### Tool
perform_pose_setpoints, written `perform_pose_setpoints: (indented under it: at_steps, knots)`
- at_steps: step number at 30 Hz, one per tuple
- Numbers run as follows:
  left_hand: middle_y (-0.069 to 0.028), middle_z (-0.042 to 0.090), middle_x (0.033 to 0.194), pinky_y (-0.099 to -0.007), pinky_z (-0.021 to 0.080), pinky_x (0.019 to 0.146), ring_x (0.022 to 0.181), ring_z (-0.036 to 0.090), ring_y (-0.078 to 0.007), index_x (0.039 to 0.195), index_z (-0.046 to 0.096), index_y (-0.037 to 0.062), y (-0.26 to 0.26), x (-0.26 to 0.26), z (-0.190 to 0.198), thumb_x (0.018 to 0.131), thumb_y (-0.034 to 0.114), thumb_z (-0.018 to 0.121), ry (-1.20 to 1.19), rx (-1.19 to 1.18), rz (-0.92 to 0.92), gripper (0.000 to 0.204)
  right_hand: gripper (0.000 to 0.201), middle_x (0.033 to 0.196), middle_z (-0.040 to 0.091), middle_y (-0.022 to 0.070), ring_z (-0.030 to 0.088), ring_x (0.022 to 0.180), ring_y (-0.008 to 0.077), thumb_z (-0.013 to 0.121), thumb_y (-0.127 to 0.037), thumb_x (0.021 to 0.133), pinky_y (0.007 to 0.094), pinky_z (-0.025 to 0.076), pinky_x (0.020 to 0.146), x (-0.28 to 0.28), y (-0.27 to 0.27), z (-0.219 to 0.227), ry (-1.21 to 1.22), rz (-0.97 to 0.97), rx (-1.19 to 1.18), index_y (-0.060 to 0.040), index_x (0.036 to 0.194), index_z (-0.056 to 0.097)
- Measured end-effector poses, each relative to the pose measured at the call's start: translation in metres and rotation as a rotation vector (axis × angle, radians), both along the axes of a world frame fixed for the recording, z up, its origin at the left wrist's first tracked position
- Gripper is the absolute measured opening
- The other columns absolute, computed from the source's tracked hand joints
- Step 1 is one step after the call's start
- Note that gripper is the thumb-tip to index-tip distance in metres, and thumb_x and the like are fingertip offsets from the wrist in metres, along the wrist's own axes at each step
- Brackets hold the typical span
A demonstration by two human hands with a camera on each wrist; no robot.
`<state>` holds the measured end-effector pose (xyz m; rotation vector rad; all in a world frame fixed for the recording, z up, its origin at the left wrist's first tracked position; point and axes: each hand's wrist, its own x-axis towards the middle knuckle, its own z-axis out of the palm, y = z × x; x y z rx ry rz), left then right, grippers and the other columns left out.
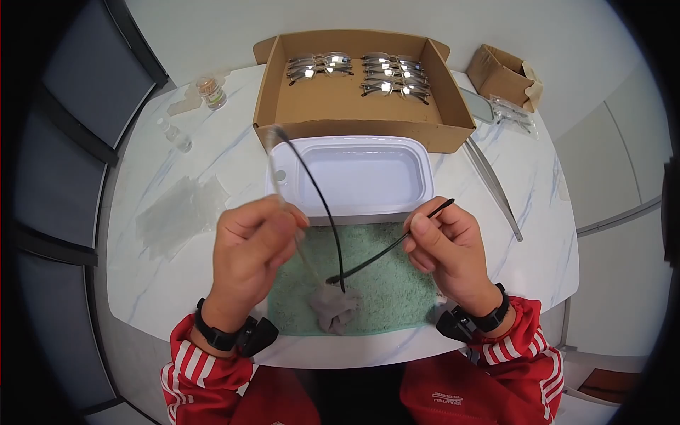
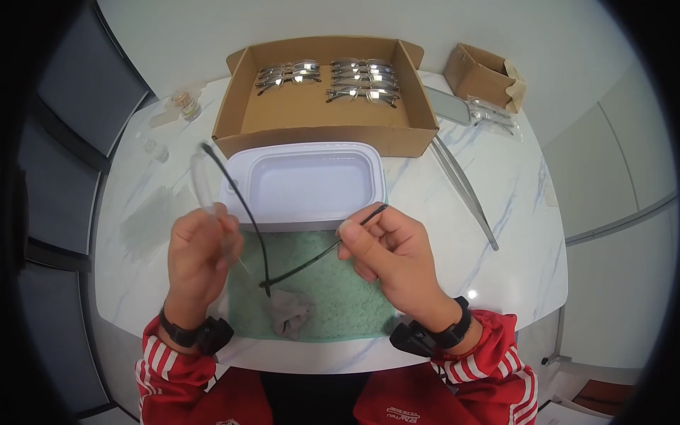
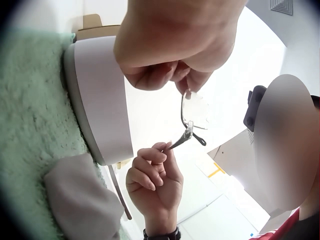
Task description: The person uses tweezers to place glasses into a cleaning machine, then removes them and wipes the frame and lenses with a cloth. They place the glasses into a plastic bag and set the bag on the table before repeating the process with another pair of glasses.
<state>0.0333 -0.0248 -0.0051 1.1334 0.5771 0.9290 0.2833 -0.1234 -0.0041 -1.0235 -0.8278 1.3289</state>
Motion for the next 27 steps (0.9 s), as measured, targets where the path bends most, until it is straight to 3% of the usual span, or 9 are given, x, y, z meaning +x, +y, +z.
perform_pose_setpoints:
  at_steps: [1, 5, 11, 14, 17, 19, 20, 23, 27]
  knots:
    - [-0.0027, 0.063, 0.081, -0.0232, 0.035, 0.056, 0.059, 0.043, -0.0059, 0.100, 0.070, -0.0037, 0.002, -0.002, -0.005, 0.099, 0.017, 0.065, -0.154, -0.061, 0.036, 0.021, 0.016, 0.082, 0.068, 0.0068, 0.046, 0.055, 0.0043, 0.064, -0.016, 0.102, 0.0210, 0.037, 0.050, 0.000, 0.000, 0.000, 0.001, 0.000, -0.001, -0.0014, 0.097, 0.063]
    - [-0.0019, 0.057, 0.092, -0.0242, 0.032, 0.054, 0.060, 0.038, -0.0075, 0.100, 0.066, -0.0013, 0.006, -0.004, -0.009, 0.100, 0.027, 0.063, -0.105, -0.027, 0.032, 0.028, 0.019, 0.084, 0.069, 0.0116, 0.046, 0.053, 0.0057, 0.060, -0.018, 0.104, 0.0218, 0.039, 0.051, -0.003, 0.000, -0.001, 0.061, 0.003, 0.045, 0.0002, 0.101, 0.060]
    - [-0.0010, 0.057, 0.086, -0.0233, 0.032, 0.055, 0.058, 0.040, -0.0070, 0.098, 0.066, -0.0023, 0.004, -0.002, -0.001, 0.100, 0.028, 0.063, -0.060, 0.011, 0.020, 0.031, 0.020, 0.085, 0.070, 0.0141, 0.047, 0.054, 0.0071, 0.059, -0.018, 0.104, 0.0226, 0.040, 0.052, 0.003, -0.001, -0.005, 0.096, 0.069, 0.115, 0.0023, 0.101, 0.060]
    - [0.0003, 0.055, 0.075, -0.0232, 0.032, 0.055, 0.056, 0.040, -0.0066, 0.097, 0.066, -0.0035, 0.001, -0.006, 0.005, 0.098, 0.027, 0.064, 0.061, 0.021, -0.040, 0.031, 0.021, 0.085, 0.070, 0.0144, 0.047, 0.054, 0.0074, 0.060, -0.018, 0.103, 0.0229, 0.040, 0.052, 0.005, -0.004, -0.008, 0.106, 0.128, 0.147, 0.0030, 0.101, 0.060]
    - [-0.0028, 0.062, 0.075, -0.0237, 0.032, 0.052, 0.055, 0.040, -0.0057, 0.094, 0.069, -0.0056, -0.012, -0.014, 0.015, 0.098, 0.022, 0.066, 0.159, -0.013, -0.075, 0.028, 0.020, 0.084, 0.070, 0.0144, 0.049, 0.055, 0.0075, 0.062, -0.017, 0.102, 0.0231, 0.040, 0.052, 0.005, -0.005, -0.002, 0.142, 0.199, 0.146, 0.0030, 0.101, 0.060]
    - [0.0009, 0.053, 0.064, -0.0243, 0.031, 0.051, 0.054, 0.038, -0.0052, 0.094, 0.070, -0.0055, -0.029, -0.024, 0.018, 0.098, 0.021, 0.065, 0.136, -0.209, -0.044, 0.027, 0.019, 0.084, 0.070, 0.0142, 0.050, 0.056, 0.0075, 0.063, -0.016, 0.102, 0.0232, 0.040, 0.052, 0.007, -0.007, 0.001, 0.176, 0.244, 0.128, 0.0027, 0.100, 0.060]
    - [0.0009, 0.053, 0.064, -0.0243, 0.031, 0.051, 0.054, 0.038, -0.0052, 0.094, 0.070, -0.0055, -0.035, -0.030, 0.015, 0.098, 0.021, 0.065, 0.139, -0.205, -0.048, 0.027, 0.017, 0.084, 0.071, 0.0136, 0.051, 0.056, 0.0073, 0.063, -0.015, 0.101, 0.0232, 0.041, 0.053, 0.008, -0.007, 0.000, 0.168, 0.310, 0.079, 0.0019, 0.100, 0.060]
    - [0.0051, 0.040, 0.059, -0.0243, 0.030, 0.049, 0.053, 0.033, -0.0056, 0.094, 0.069, -0.0056, -0.050, -0.046, 0.007, 0.100, 0.021, 0.062, 0.105, -0.492, -0.106, 0.029, 0.014, 0.084, 0.072, 0.0120, 0.052, 0.057, 0.0069, 0.064, -0.014, 0.100, 0.0230, 0.041, 0.053, 0.008, -0.008, 0.002, 0.167, 0.408, 0.000, 0.0001, 0.100, 0.061]
    - [0.0055, 0.040, 0.059, -0.0238, 0.029, 0.049, 0.052, 0.033, -0.0057, 0.094, 0.069, -0.0054, -0.053, -0.056, -0.005, 0.101, 0.021, 0.060, 0.088, -0.617, -0.076, 0.029, 0.012, 0.085, 0.072, 0.0106, 0.053, 0.057, 0.0066, 0.065, -0.013, 0.099, 0.0221, 0.041, 0.054, 0.003, -0.005, -0.003, 0.099, 0.374, -0.050, -0.0022, 0.101, 0.061]
